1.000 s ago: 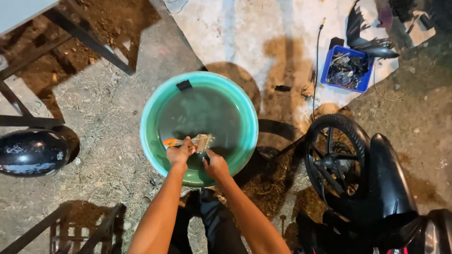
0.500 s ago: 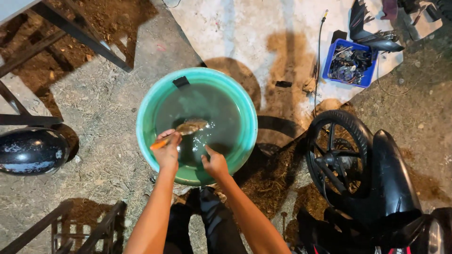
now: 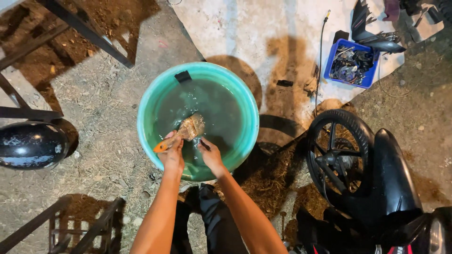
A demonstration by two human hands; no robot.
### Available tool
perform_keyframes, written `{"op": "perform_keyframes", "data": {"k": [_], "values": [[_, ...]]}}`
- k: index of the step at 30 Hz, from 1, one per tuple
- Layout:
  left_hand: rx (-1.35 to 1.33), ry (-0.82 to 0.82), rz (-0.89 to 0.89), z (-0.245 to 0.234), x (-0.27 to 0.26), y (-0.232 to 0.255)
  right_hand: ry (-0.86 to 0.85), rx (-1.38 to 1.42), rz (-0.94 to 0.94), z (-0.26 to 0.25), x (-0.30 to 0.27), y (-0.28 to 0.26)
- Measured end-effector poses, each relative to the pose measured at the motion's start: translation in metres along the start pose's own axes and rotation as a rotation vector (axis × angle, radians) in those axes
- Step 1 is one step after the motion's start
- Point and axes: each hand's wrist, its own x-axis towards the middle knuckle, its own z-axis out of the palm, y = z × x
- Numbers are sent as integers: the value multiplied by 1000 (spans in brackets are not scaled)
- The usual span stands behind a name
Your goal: The person cleans a motorcycle by first wiping the front fender with a cloth. They then spray a liquid from a bottle onto the side panels and scrub the area with a brush. The person repeatedly rinses the brush in a bucket of water and continues scrubbing various parts of the motorcycle's body.
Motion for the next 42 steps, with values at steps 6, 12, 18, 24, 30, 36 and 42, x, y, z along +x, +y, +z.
{"op": "perform_keyframes", "data": {"k": [6, 12, 18, 24, 30, 36, 42], "values": [[402, -147, 381, 19, -28, 56, -24, 115, 77, 18, -29, -22], [693, -103, 557, 21, -45, 87, -4, 147, 92, 35, -44, -6], [759, -129, 527, -1, -83, 102, 18, 176, 107, 51, -90, -30], [663, -416, 421, -31, -130, 119, 47, 348, 131, 63, -131, -31], [706, -781, 295, -76, -163, 128, 32, 773, 155, 61, -179, -37], [649, -1013, 178, -105, -194, 110, 150, 1081, -13, 24, -222, -6], [284, -345, -214, -157, -162, 1, 282, 1340, -34, -41, -205, 98]]}}
